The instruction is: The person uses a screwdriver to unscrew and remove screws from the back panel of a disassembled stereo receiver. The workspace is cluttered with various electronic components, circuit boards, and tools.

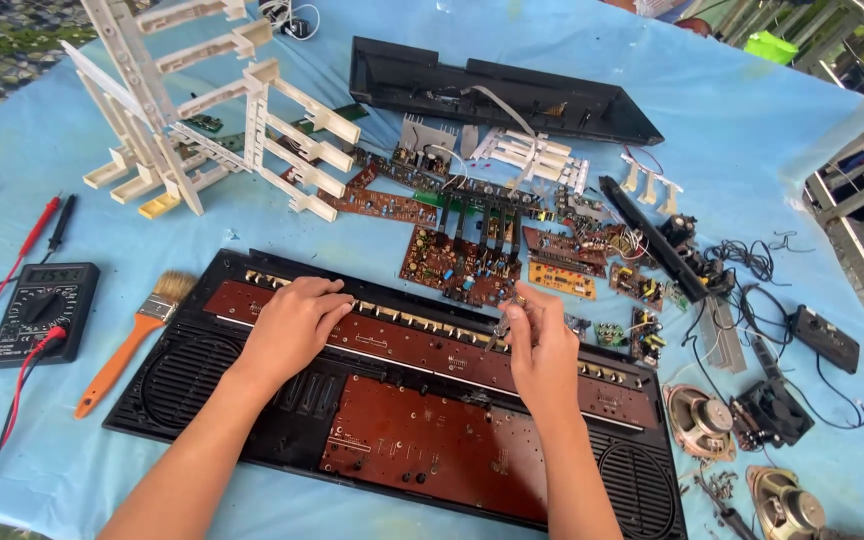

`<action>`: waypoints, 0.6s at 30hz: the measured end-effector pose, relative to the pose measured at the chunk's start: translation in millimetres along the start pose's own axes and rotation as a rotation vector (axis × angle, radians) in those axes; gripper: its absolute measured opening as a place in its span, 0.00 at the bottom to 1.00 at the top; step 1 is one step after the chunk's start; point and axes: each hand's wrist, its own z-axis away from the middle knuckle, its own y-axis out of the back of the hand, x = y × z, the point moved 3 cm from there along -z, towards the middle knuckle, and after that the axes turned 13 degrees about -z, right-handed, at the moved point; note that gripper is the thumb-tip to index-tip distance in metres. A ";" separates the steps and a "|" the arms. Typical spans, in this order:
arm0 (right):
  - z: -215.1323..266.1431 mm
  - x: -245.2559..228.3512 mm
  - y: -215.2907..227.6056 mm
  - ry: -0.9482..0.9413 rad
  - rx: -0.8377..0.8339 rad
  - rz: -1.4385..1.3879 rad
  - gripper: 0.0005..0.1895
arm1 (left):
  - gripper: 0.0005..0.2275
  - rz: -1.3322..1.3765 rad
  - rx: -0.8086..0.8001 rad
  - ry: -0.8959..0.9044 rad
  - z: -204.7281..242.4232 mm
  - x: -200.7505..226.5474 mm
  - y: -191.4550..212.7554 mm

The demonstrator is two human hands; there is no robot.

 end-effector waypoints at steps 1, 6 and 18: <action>-2.8 -0.4 2.2 0.006 0.003 -0.013 0.13 | 0.11 0.011 -0.008 0.011 -1.7 1.5 2.3; -10.3 5.5 6.3 -0.017 0.045 -0.080 0.09 | 0.12 0.010 -0.053 0.029 -3.2 2.6 4.7; -16.4 17.7 23.4 -0.244 0.040 -0.180 0.15 | 0.12 0.064 0.215 -0.099 -5.4 16.9 23.3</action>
